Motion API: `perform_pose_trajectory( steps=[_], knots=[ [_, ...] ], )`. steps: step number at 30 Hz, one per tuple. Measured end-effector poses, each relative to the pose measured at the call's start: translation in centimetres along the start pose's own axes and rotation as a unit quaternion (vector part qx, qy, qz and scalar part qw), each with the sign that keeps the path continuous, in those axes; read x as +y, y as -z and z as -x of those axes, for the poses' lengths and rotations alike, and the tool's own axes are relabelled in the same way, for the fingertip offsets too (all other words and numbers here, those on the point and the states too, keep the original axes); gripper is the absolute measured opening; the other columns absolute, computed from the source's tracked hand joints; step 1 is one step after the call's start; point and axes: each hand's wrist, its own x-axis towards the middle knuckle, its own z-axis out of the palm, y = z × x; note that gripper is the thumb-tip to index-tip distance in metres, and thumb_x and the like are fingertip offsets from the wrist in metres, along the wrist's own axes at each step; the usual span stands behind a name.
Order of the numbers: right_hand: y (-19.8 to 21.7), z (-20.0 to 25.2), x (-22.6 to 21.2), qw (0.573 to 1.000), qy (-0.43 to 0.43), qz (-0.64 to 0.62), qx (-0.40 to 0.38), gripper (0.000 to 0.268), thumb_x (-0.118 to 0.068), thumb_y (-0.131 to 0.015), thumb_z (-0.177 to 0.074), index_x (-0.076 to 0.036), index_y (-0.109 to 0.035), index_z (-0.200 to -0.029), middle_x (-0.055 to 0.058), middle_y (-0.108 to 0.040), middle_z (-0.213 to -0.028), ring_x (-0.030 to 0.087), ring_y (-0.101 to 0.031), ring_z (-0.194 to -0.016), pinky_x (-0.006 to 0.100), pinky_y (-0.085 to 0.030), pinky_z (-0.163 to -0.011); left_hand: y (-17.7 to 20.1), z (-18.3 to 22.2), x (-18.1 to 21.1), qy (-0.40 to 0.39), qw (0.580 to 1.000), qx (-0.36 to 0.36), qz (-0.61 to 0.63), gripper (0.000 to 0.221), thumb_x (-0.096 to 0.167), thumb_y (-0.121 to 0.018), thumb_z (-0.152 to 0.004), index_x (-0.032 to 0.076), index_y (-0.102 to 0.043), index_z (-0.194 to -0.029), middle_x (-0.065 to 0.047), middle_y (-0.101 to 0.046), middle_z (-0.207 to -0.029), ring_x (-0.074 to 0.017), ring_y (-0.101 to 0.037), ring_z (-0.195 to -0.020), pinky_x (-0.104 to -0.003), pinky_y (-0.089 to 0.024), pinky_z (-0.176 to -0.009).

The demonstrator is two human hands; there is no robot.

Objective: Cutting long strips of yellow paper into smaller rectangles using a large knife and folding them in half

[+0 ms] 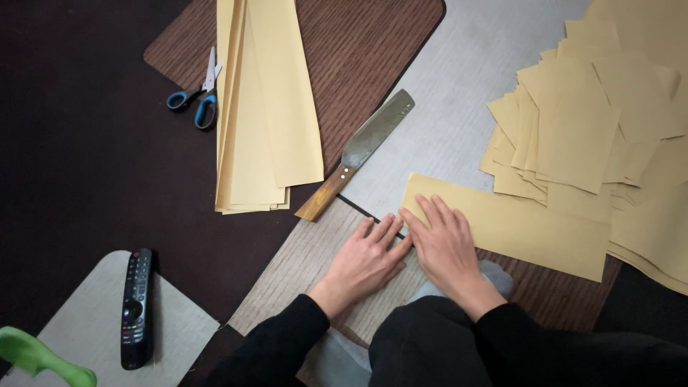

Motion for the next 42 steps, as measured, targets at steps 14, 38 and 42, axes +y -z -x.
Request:
perform_pose_trajectory(
  steps=[14,38,42],
  knots=[
    [1.3,-4.2,0.2,0.998,-0.040,0.041,-0.023,0.047,-0.034,-0.053,-0.113,-0.036,-0.067,-0.158,0.000,-0.063,-0.161,0.032,-0.057,-0.151,0.053,-0.061,-0.100,0.9,-0.3,0.1,0.008,1.000,-0.023,-0.004,0.063,0.045,-0.073,-0.102,0.013,-0.065,-0.156,-0.026,-0.073,-0.151,-0.0389,-0.061,-0.152,-0.060,-0.048,-0.121],
    [3.1,-4.9,9.3,0.983,-0.090,0.002,-0.163,0.078,-0.056,-0.065,-0.103,-0.021,-0.053,-0.171,0.012,-0.061,-0.154,0.043,-0.059,-0.143,0.066,-0.059,-0.107,1.2,-0.4,0.0,0.025,0.999,-0.001,0.044,0.063,0.045,-0.067,-0.107,0.010,-0.062,-0.158,-0.024,-0.074,-0.149,-0.0369,-0.063,-0.150,-0.059,-0.049,-0.120],
    [6.5,-4.7,8.6,0.961,-0.126,0.010,-0.247,0.086,-0.067,-0.068,-0.099,-0.023,-0.051,-0.171,0.010,-0.063,-0.138,0.038,-0.059,-0.137,0.062,-0.051,-0.117,2.1,-0.7,0.0,0.066,0.992,-0.011,0.109,0.059,0.038,-0.064,-0.108,0.007,-0.061,-0.158,-0.019,-0.074,-0.148,-0.0349,-0.063,-0.148,-0.056,-0.048,-0.119]
  ],
)
